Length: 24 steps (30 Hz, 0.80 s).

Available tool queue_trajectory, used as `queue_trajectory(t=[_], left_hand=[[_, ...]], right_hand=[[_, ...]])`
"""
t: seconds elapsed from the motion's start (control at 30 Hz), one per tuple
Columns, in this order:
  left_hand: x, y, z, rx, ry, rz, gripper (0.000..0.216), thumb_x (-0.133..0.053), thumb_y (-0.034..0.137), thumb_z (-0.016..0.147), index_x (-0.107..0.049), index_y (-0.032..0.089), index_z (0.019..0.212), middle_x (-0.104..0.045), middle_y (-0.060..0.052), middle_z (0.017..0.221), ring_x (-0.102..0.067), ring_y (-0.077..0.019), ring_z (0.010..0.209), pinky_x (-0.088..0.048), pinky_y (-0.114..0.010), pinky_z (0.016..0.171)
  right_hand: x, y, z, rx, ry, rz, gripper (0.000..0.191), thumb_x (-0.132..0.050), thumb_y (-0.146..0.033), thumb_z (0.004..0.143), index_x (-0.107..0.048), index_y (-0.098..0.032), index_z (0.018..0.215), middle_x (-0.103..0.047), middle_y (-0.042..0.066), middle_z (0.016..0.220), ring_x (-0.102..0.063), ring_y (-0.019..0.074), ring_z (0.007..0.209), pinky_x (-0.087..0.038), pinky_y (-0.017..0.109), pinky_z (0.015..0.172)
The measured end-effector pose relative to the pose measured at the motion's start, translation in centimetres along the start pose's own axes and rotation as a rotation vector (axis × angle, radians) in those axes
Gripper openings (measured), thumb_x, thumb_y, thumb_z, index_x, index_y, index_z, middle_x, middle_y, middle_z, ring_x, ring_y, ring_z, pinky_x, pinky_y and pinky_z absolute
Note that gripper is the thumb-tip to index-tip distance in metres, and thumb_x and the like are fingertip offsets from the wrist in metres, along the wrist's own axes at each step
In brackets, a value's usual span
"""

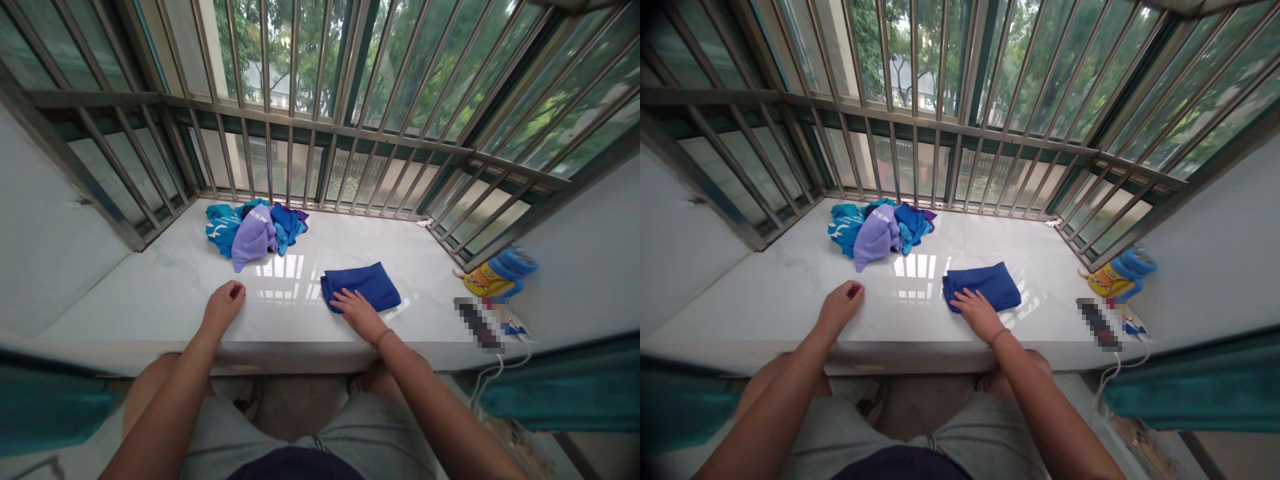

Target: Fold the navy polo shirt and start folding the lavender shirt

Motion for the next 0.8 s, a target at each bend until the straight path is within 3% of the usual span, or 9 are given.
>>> queue_trajectory(t=[0.13,0.23,0.33,0.5,0.63,0.7,0.8], left_hand=[[0.1,0.2,0.0,-0.003,0.003,-0.001,0.022,-0.054,0.045,0.094,-0.066,0.027,0.092,-0.080,-0.006,0.092,-0.075,-0.0274,0.088,-0.056,-0.037,0.085],[0.0,0.1,0.1,0.000,0.014,-0.003,0.021,-0.054,0.045,0.094,-0.066,0.027,0.092,-0.079,-0.006,0.092,-0.075,-0.0270,0.087,-0.056,-0.037,0.084],[0.0,0.0,0.1,0.006,0.016,-0.006,0.021,-0.055,0.045,0.093,-0.067,0.027,0.092,-0.079,-0.006,0.091,-0.074,-0.0268,0.087,-0.056,-0.037,0.084],[-0.2,-0.1,0.1,0.005,-0.005,0.007,0.022,-0.056,0.044,0.093,-0.069,0.027,0.093,-0.080,-0.007,0.093,-0.074,-0.0272,0.088,-0.056,-0.037,0.085],[-0.3,-1.3,0.9,0.081,-0.003,0.007,0.026,-0.057,0.047,0.095,-0.071,0.026,0.102,-0.079,-0.006,0.092,-0.075,-0.0267,0.086,-0.057,-0.037,0.082],[-0.2,-2.2,2.2,0.173,0.036,-0.003,0.035,-0.059,0.050,0.095,-0.070,0.025,0.116,-0.081,-0.008,0.103,-0.077,-0.0276,0.091,-0.058,-0.038,0.083],[0.4,-2.2,5.1,0.230,0.133,0.037,0.068,-0.069,0.059,0.088,-0.062,0.017,0.141,-0.075,-0.021,0.137,-0.075,-0.0368,0.122,-0.060,-0.044,0.097]], right_hand=[[3.5,10.8,-0.7,-0.394,0.023,-0.149,0.064,-0.047,-0.011,0.107,-0.061,-0.033,0.166,-0.046,0.008,0.179,-0.036,0.0325,0.170,-0.028,0.062,0.136],[4.4,15.1,-2.0,-0.622,0.041,-0.223,0.064,-0.043,-0.015,0.108,-0.051,-0.017,0.172,-0.041,0.020,0.180,-0.033,0.0377,0.170,-0.030,0.065,0.134],[2.8,14.1,-2.5,-0.618,0.043,-0.223,0.060,-0.040,-0.023,0.113,-0.050,-0.003,0.169,-0.044,0.028,0.177,-0.030,0.0363,0.172,-0.028,0.059,0.136],[-0.3,9.7,-4.3,-0.657,0.130,-0.141,0.066,-0.035,-0.039,0.116,-0.047,-0.006,0.172,-0.035,0.025,0.182,-0.032,0.0424,0.169,-0.031,0.063,0.133],[-0.8,7.5,-5.0,-0.670,0.171,-0.100,0.065,-0.036,-0.039,0.115,-0.049,-0.007,0.171,-0.036,0.024,0.182,-0.034,0.0410,0.169,-0.028,0.063,0.135],[-0.6,7.2,-5.1,-0.680,0.192,-0.080,0.064,-0.038,-0.039,0.115,-0.050,-0.009,0.170,-0.038,0.023,0.181,-0.035,0.0399,0.169,-0.029,0.062,0.135],[-0.2,7.3,-5.2,-0.681,0.226,-0.060,0.062,-0.042,-0.038,0.114,-0.054,-0.010,0.168,-0.042,0.022,0.179,-0.039,0.0392,0.167,-0.030,0.061,0.134]])
Point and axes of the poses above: each hand's wrist, its own z-axis towards the middle knuckle, its own x-axis out of the back of the hand, y = z × x, the point moved 10 cm from there along z, towards the middle knuckle
